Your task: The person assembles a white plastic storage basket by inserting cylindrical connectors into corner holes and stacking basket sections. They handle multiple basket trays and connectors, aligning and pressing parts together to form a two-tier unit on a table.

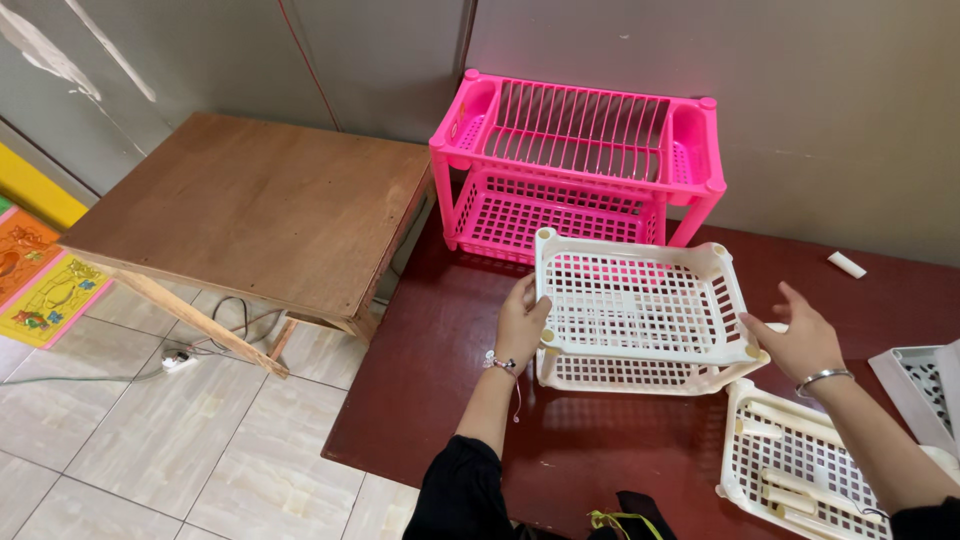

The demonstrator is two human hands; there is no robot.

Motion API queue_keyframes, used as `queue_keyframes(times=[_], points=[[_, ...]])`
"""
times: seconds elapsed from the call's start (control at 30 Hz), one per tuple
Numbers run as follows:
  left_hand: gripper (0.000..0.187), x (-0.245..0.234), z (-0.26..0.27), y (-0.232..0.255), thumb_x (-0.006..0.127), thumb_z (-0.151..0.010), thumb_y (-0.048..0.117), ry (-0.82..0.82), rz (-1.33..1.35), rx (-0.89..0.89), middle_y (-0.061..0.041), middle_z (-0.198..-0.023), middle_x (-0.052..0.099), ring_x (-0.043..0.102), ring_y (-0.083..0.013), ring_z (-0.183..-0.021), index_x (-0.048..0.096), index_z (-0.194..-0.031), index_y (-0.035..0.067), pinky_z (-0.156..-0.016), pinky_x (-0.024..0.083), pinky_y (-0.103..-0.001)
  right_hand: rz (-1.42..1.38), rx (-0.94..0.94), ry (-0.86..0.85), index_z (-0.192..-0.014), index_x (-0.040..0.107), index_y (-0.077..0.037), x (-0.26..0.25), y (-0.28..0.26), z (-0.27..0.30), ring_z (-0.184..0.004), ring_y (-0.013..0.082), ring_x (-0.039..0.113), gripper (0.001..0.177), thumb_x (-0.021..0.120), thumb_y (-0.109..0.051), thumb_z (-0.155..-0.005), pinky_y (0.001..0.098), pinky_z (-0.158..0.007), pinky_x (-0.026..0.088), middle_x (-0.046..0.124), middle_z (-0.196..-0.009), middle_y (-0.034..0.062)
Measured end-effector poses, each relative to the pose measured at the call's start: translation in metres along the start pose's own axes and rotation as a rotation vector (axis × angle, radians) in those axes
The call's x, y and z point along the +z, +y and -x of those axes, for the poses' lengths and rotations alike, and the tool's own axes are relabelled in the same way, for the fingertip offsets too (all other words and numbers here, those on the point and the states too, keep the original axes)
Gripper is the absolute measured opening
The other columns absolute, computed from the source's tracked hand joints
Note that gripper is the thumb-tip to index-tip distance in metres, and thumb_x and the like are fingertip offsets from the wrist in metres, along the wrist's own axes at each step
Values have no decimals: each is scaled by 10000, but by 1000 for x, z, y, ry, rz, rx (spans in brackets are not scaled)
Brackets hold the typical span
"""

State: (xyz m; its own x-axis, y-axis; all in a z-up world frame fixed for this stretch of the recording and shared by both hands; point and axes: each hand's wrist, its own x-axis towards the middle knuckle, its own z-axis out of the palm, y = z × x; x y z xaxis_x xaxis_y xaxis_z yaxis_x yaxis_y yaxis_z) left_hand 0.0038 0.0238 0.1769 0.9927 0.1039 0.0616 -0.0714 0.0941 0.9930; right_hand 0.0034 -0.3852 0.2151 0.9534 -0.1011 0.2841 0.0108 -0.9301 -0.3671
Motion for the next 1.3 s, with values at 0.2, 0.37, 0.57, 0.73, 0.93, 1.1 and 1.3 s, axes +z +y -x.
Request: queue_keyframes(times=[0.2,0.37,0.57,0.73,0.93,1.1,1.3], points=[[512,1,-2,0,600,-939,69,-8,74,-59,-173,-1235,727,720,-179,-1048,492,-1427,-36,-866,583,-300,-166,184,-154,-1352,713,-156,16,6,5,-891,216,755,531,752,-395,-880,359,-824,590,791,-1068,138],[508,7,-1,3,583,-949,70,-5,163,-94,-193,-1202,734,719,-198,-1005,480,-1434,-42,-830,585,-311,-176,31,101,-1338,729,-126,-7,-11,8,-891,203,723,490,781,-289,-879,348,-836,580,733,-1037,121],[496,17,1,-2,576,-955,69,-6,175,-70,-173,-1250,713,699,-176,-1064,474,-1429,-36,-869,572,-294,-207,27,145,-1328,740,-132,-18,-17,11,-850,184,703,438,756,-253,-906,329,-815,574,713,-1011,100],[491,17,1,-10,569,-950,68,-4,139,-54,-178,-1259,712,706,-184,-1078,477,-1423,-32,-883,574,-300,-185,19,129,-1324,738,-134,-14,-14,11,-822,178,692,438,753,-250,-902,322,-786,574,717,-1002,88],[502,18,2,-15,587,-945,72,16,85,-74,-180,-1286,706,701,-190,-1114,480,-1426,-23,-909,565,-302,-195,18,98,-1322,736,-129,-11,-9,13,-818,177,697,443,752,-263,-900,322,-791,572,720,-987,90],[528,16,7,-11,600,-937,83,12,34,-77,-188,-1311,693,699,-212,-1138,471,-1437,-26,-925,566,-313,-221,49,48,-1333,731,-137,-9,-7,13,-833,176,706,458,751,-293,-903,319,-800,577,724,-988,94],[561,16,10,7,635,-910,75,5,-78,-26,-204,-1357,654,683,-239,-1192,470,-1436,-35,-974,567,-332,-563,328,-78,-1355,708,-131,-12,11,5,-925,165,715,422,582,-393,-1049,312,-815,563,768,-1086,104]])
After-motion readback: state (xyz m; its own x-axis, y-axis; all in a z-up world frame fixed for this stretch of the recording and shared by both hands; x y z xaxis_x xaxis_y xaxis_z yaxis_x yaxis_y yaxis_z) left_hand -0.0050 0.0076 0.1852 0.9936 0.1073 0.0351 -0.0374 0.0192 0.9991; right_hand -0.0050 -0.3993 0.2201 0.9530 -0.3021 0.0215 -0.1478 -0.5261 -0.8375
